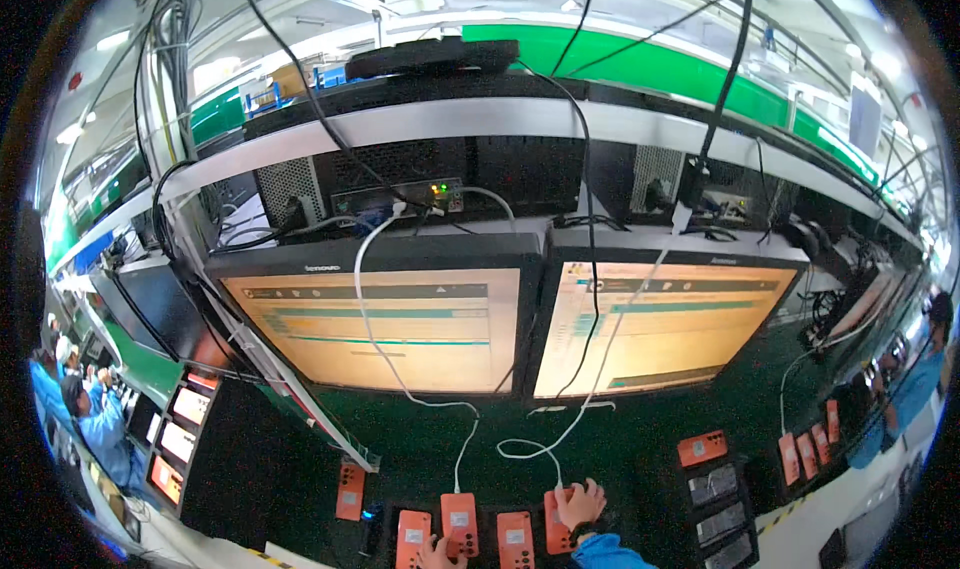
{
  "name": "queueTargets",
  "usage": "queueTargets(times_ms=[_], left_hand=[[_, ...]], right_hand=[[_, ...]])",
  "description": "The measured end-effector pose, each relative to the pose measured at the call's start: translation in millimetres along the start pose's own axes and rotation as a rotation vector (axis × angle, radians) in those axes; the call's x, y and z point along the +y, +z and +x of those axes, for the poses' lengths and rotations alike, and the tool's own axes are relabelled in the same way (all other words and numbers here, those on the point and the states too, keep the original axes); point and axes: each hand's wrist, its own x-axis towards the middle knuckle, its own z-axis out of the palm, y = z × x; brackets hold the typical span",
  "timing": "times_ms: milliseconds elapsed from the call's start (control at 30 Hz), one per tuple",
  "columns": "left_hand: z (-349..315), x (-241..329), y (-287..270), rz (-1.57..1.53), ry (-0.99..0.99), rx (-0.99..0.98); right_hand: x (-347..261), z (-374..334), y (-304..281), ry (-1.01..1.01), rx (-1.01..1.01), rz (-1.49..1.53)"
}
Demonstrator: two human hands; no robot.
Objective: Testing and scanning electronic devices at a workstation in a manufacturing facility.
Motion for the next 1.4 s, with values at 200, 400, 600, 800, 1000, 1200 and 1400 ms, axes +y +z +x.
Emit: queueTargets(times_ms=[200,400,600,800,1000,1200,1400], left_hand=[[16,1,-31,-0.232,-0.247,-0.119],[30,18,-60,-0.248,-0.366,-0.163],[26,29,-66,-0.259,-0.338,-0.186],[19,14,-50,-0.293,-0.306,-0.139],[23,27,-43,-0.313,-0.292,-0.182],[27,55,-33,-0.482,-0.369,-0.302],[41,71,-22,-0.703,-0.340,-0.427]], right_hand=[[-5,31,25,-0.160,-0.153,-0.233],[-7,35,31,-0.293,0.031,-0.088],[-18,30,8,-0.150,-0.121,0.000],[-2,-20,-17,-0.198,-0.140,0.111],[81,-40,-22,0.234,0.356,0.027],[167,-21,-3,0.425,-0.261,0.603],[91,-16,-79,0.401,-0.119,0.755]])
